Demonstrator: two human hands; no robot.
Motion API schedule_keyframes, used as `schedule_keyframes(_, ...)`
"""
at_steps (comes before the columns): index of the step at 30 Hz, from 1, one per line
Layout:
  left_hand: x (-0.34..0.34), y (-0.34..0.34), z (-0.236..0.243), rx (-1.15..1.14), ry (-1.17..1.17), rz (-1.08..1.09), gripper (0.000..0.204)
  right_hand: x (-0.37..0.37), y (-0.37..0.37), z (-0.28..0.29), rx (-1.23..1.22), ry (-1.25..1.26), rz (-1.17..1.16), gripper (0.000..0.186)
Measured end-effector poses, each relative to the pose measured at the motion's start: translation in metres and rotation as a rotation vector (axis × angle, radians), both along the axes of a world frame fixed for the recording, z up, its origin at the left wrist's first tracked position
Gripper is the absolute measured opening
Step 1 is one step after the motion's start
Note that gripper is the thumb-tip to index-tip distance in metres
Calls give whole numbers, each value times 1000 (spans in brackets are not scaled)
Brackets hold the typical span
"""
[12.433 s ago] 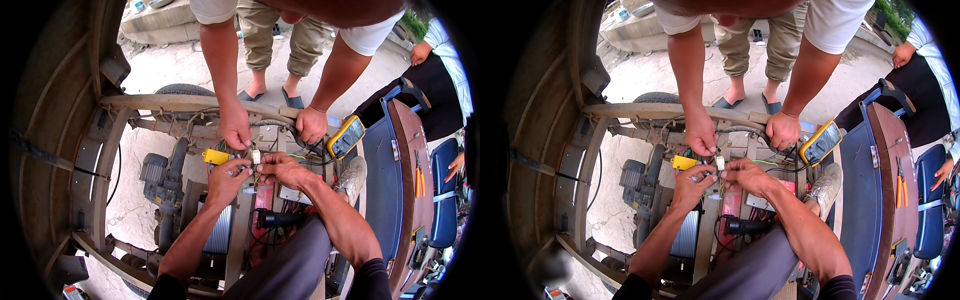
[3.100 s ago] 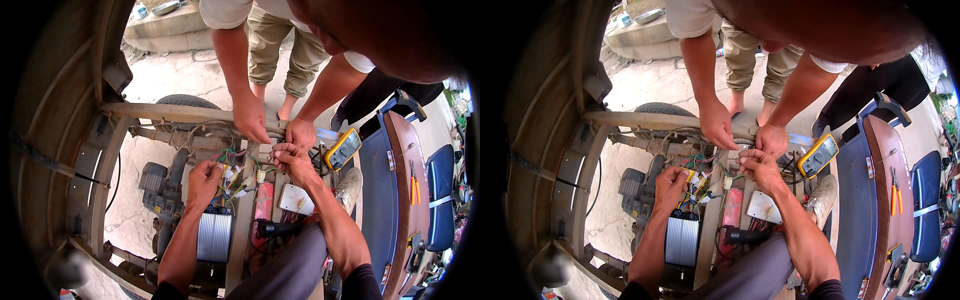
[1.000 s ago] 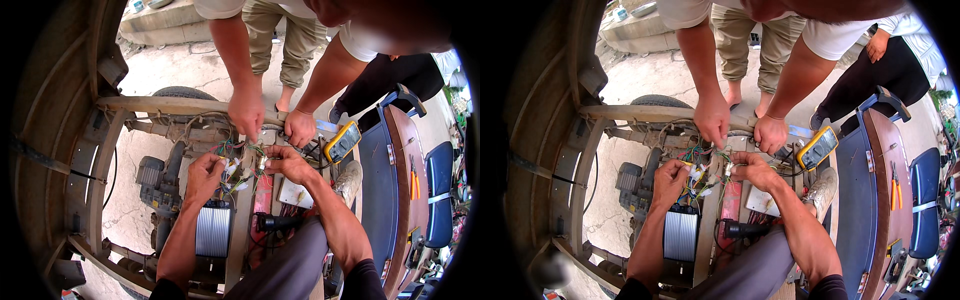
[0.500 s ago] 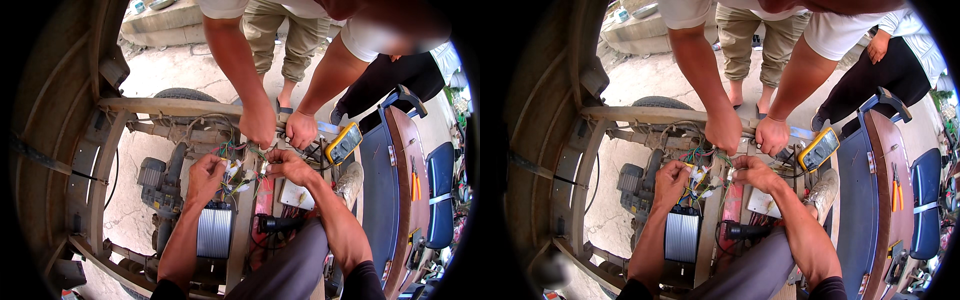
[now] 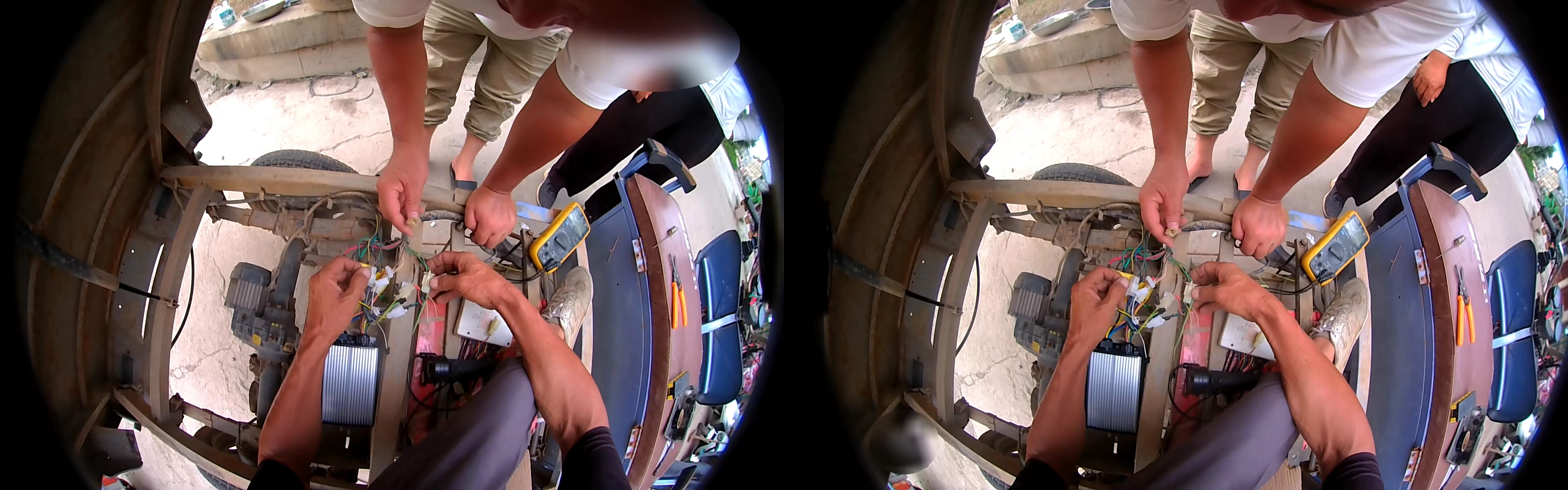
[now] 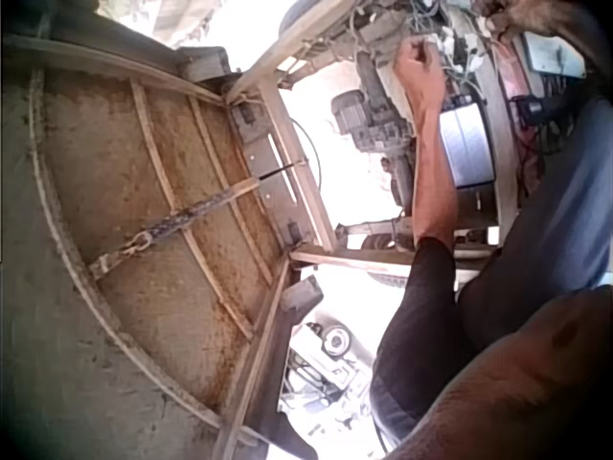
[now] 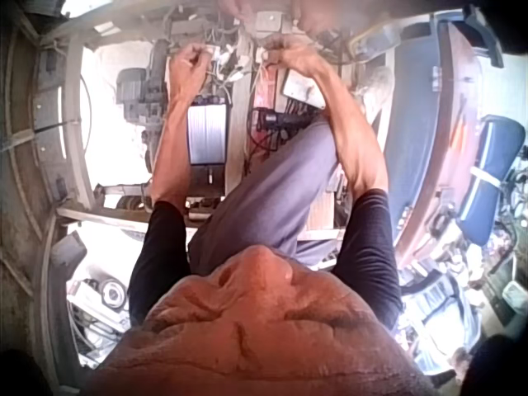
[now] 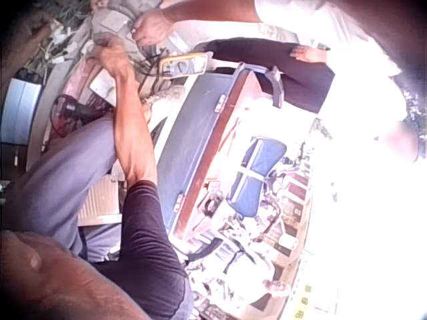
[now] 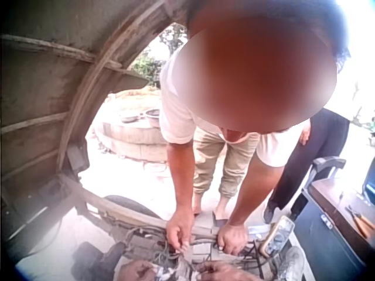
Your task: The person manipulates electrical wires and connectors within the chassis of a vehicle. They use a multimeter to check connections and handle a yellow plastic component, adjusting several wires by hand.
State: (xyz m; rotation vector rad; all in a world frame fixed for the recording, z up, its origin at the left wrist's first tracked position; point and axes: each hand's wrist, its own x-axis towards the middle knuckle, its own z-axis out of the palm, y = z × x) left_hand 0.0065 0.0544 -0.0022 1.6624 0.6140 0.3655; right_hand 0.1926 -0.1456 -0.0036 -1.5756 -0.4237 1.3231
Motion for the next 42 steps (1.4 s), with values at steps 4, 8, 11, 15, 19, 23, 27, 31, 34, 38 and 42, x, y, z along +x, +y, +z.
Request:
schedule_keyframes(4, 1, -2, 4, -7, -20, 0, 10, 0, -1, 0, -3, -3, 2, 39)
schedule_keyframes(8, 1, -1, 0, -21, -12, -3, 10, 0, -1, -1, -5, -8, -7, 40)
schedule_keyframes(11, 0, 0, 1, -20, -27, -3, 10, 0, 0, 2, -20, -14, -8, 37)
schedule_keyframes(15, 0, -2, -3, -35, -43, 4, 13, -3, 1, 5, -57, -34, -34, 40)
schedule_keyframes(19, -2, -8, 8, 165, 75, -100, 15, -7, 0, 14, -112, -453, 31, 39)
schedule_keyframes(23, -3, -23, 12, 435, 191, -294, 32, -18, 13, 31, -93, -887, -38, 35)
schedule_keyframes(27, -7, -26, 12, 406, 58, -440, 30, -35, 25, 30, 136, -1093, 215, 34)
schedule_keyframes(31, -6, -17, 7, 173, -121, -303, 24, -36, 26, 24, 69, -987, 341, 36)
schedule_keyframes(34, 0, -1, 11, 888, -101, 85, 43, -28, 18, 19, 130, -977, 355, 30)
schedule_keyframes(38, -5, -2, 10, 865, 164, -139, 58, -29, 20, 23, 142, -940, 360, 29)
schedule_keyframes(42, -8, 1, 6, 787, 164, -136, 57, -32, 22, 27, 217, -871, 368, 33)
